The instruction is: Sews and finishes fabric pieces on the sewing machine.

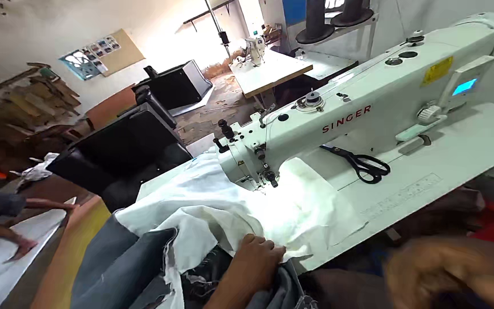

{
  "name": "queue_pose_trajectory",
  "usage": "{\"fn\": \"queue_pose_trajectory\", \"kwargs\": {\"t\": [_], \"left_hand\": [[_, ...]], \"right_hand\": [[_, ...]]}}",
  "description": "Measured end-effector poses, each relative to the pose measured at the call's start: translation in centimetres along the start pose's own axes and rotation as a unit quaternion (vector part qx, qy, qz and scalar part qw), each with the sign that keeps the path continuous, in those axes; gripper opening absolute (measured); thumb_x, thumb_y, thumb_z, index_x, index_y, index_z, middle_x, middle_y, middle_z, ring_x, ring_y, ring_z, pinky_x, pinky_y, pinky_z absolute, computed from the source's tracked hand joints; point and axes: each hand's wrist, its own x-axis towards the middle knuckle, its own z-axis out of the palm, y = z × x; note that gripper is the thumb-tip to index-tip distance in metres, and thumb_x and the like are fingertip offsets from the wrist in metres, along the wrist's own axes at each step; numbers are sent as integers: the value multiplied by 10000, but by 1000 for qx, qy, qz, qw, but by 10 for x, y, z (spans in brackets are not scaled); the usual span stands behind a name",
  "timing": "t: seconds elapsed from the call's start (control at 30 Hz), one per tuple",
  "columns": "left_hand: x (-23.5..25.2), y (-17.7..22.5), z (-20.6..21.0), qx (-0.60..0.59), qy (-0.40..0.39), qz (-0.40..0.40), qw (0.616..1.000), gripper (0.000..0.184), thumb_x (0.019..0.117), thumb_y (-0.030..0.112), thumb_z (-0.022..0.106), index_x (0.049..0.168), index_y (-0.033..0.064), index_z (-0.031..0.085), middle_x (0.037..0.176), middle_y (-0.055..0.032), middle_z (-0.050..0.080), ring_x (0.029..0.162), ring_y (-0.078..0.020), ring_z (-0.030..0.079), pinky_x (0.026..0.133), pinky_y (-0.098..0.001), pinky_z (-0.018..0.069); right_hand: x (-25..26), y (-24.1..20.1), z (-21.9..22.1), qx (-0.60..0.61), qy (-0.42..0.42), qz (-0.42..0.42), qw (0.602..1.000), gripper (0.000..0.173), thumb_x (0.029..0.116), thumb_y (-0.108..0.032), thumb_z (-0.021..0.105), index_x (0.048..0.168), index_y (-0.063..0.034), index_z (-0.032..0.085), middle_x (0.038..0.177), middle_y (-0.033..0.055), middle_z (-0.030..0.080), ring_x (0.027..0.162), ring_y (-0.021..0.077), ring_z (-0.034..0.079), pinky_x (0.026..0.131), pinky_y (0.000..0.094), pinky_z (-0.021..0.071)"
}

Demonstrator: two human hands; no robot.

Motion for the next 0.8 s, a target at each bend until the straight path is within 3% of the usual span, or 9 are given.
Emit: {"fn": "queue_pose_trajectory", "kwargs": {"t": [0.03, 0.1, 0.17, 0.27, 0.43, 0.53, 0.6, 0.8], "left_hand": [[-1, 0, 6, 0, 24, 3, 1000, 314, 995, 55, 556, 1241, 93, 747, 1087, -216, 745, 1068, -425, 695, 956, -612, 483], [-1, 5, 7, -10, 21, -1, 1000, 310, 996, 48, 555, 1242, 76, 741, 1173, -210, 714, 1146, -423, 652, 983, -613, 463], [0, 5, 16, -24, 69, 19, 997, 273, 980, 39, 571, 1175, 43, 762, 1252, -183, 704, 1210, -403, 640, 1000, -605, 472], [4, 0, 21, -62, 52, 31, 996, 263, 999, 34, 532, 1154, -3, 741, 1359, -146, 670, 1315, -357, 592, 1075, -585, 423], [8, -3, 17, -82, 22, 40, 996, 261, 1011, 23, 511, 1166, -20, 717, 1410, -137, 641, 1392, -331, 534, 1146, -560, 366], [9, -6, 19, -142, 59, 48, 987, 301, 998, -13, 503, 1230, -37, 693, 1390, -160, 652, 1370, -331, 562, 1169, -540, 359], [11, -5, 12, -172, 35, 44, 984, 370, 995, -33, 486, 1333, -47, 635, 1406, -184, 634, 1391, -343, 537, 1198, -527, 317], [21, -6, 5, -164, -41, 64, 983, 402, 997, -32, 490, 1389, -73, 568, 1422, -246, 599, 1406, -381, 510, 1217, -572, 272]], "right_hand": [[14, 7, -5, -20, 43, 9, 999, 573, 994, -619, 494, 1156, -121, 728, 1122, -26, 745, 1003, 52, 701, 892, 261, 580], [51, 25, -10, -106, 115, 15, 988, 429, 1019, -356, 539, 1221, -6, 683, 1229, 74, 688, 1121, 106, 648, 992, 294, 526], [88, 45, -7, -209, 139, 6, 968, 348, 1019, -204, 590, 1236, 55, 676, 1279, 199, 669, 1213, 252, 628, 1064, 392, 482], [121, 71, 0, -313, 97, 28, 944, 353, 1035, -198, 596, 1295, 34, 656, 1340, 250, 631, 1278, 384, 592, 1099, 504, 446], [122, 87, -16, -403, 112, 130, 899, 426, 1065, -310, 541, 1396, -51, 611, 1495, 172, 546, 1452, 320, 446, 1238, 543, 234], [112, 88, -31, -401, 135, 145, 894, 404, 1073, -293, 523, 1382, -57, 630, 1487, 161, 559, 1440, 305, 463, 1231, 534, 246], [108, 90, -33, -399, 145, 131, 896, 380, 1072, -268, 524, 1361, -53, 645, 1453, 172, 583, 1412, 319, 492, 1214, 540, 274], [113, 98, -8, -436, 202, -52, 875, 288, 1052, -206, 543, 1213, -39, 714, 1243, 162, 708, 1230, 332, 644, 1098, 521, 449]]}}
